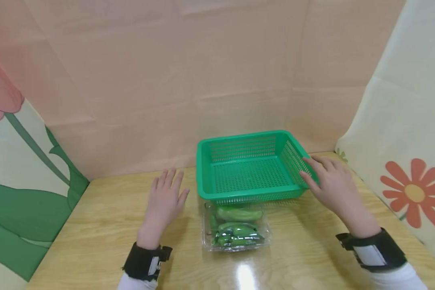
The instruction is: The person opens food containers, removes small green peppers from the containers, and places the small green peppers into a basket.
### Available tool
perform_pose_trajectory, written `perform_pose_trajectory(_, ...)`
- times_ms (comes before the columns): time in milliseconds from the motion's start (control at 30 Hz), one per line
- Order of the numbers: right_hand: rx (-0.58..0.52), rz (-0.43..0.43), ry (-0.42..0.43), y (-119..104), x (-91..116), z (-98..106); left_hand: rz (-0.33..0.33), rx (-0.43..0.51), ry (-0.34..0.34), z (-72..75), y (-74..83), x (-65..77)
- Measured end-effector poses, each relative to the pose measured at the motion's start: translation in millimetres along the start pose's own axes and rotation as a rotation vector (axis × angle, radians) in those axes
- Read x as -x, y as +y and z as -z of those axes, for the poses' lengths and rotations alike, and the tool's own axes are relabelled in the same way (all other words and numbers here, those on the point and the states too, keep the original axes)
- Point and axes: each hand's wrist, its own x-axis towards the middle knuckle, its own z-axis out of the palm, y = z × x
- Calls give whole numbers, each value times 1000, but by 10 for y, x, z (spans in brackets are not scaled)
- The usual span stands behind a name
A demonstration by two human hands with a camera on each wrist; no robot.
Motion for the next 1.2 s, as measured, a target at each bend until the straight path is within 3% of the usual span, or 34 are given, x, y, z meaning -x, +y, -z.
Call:
perform_pose_trajectory(233, -33, 82, 176, -191, -4, -35, -84, -25, 21, -43, 148, 14)
perform_pose_trajectory(367, -83, 83, 269, -296, 12, -61, -159, -32, 106, -86, 209, 41)
perform_pose_trajectory(500, -132, 31, 284, -451, 46, -35, -230, -34, 215, -120, 251, 87)
perform_pose_trajectory(700, -267, -14, 188, -758, 92, -21, -315, -18, 300, -111, 301, 164)
perform_pose_trajectory(1033, -598, -79, -66, -1181, 127, -90, -433, 17, 342, -62, 410, 302)
perform_pose_trajectory(1200, -701, -121, -197, -1313, 163, -116, -473, 10, 323, -83, 482, 330)
